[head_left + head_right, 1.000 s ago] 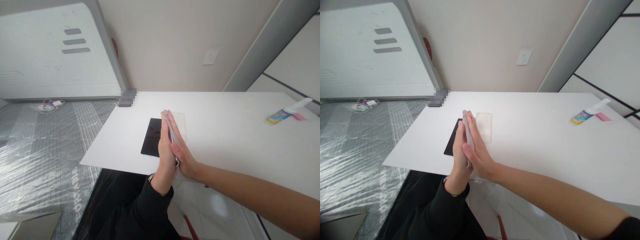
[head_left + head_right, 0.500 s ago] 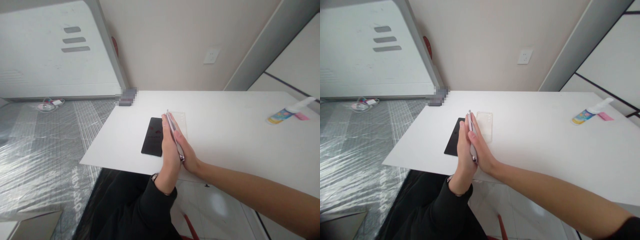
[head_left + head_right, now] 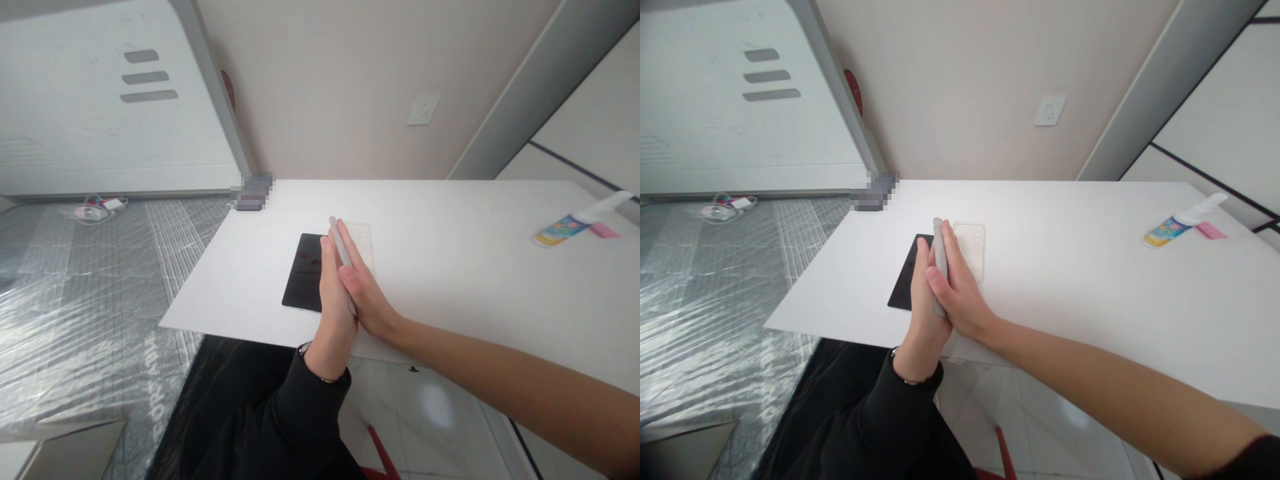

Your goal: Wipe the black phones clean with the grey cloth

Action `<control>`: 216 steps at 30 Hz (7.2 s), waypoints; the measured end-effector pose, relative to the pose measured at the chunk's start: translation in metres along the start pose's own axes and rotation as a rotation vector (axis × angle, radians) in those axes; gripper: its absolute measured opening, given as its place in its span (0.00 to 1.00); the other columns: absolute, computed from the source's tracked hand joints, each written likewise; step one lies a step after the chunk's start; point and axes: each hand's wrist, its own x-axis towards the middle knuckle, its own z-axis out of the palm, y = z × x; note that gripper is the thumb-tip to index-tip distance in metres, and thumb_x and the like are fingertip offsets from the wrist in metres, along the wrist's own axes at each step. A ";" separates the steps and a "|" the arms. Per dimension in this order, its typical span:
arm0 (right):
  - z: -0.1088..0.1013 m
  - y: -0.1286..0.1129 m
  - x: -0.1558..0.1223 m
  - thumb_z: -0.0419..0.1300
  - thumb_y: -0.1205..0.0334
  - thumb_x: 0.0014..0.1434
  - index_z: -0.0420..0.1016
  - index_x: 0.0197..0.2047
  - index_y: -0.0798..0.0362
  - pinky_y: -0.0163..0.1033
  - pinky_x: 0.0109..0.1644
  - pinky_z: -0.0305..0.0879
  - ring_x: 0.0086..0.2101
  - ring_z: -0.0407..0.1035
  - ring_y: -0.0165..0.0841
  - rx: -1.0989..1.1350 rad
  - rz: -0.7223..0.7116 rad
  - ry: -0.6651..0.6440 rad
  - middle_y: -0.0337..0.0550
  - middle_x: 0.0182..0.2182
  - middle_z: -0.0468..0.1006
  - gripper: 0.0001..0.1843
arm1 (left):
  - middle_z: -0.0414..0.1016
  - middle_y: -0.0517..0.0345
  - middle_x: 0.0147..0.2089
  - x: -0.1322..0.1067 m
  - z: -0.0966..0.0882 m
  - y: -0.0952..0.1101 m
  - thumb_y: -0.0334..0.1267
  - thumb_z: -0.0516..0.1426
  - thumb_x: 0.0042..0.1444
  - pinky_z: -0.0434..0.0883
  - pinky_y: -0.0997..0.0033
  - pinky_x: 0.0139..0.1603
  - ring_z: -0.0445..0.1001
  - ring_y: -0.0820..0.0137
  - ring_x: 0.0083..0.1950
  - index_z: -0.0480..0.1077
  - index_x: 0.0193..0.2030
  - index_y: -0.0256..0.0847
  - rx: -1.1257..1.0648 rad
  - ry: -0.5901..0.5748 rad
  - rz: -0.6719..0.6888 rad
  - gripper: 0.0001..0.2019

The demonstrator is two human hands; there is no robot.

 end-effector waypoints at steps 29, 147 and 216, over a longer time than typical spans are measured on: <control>-0.001 0.002 0.010 0.51 0.31 0.67 0.56 0.76 0.39 0.47 0.81 0.32 0.77 0.38 0.34 0.368 0.140 0.002 0.26 0.78 0.48 0.41 | 0.35 0.75 0.83 -0.020 0.005 0.014 0.54 0.38 0.72 0.45 0.68 0.80 0.36 0.69 0.82 0.38 0.81 0.53 0.104 0.044 -0.008 0.33; -0.044 0.036 0.058 0.72 0.43 0.53 0.75 0.39 0.48 0.46 0.46 0.76 0.43 0.76 0.40 0.307 -0.016 0.665 0.42 0.39 0.79 0.21 | 0.83 0.43 0.55 0.005 -0.063 0.020 0.36 0.57 0.66 0.71 0.58 0.70 0.72 0.53 0.70 0.79 0.50 0.33 -0.740 0.027 -0.226 0.12; -0.026 0.010 0.040 0.61 0.23 0.54 0.80 0.41 0.49 0.45 0.38 0.76 0.37 0.79 0.44 0.395 0.275 -0.038 0.46 0.33 0.84 0.35 | 0.82 0.56 0.32 -0.002 -0.056 0.008 0.44 0.77 0.37 0.73 0.74 0.33 0.76 0.72 0.30 0.79 0.35 0.35 -0.323 -0.033 -0.179 0.21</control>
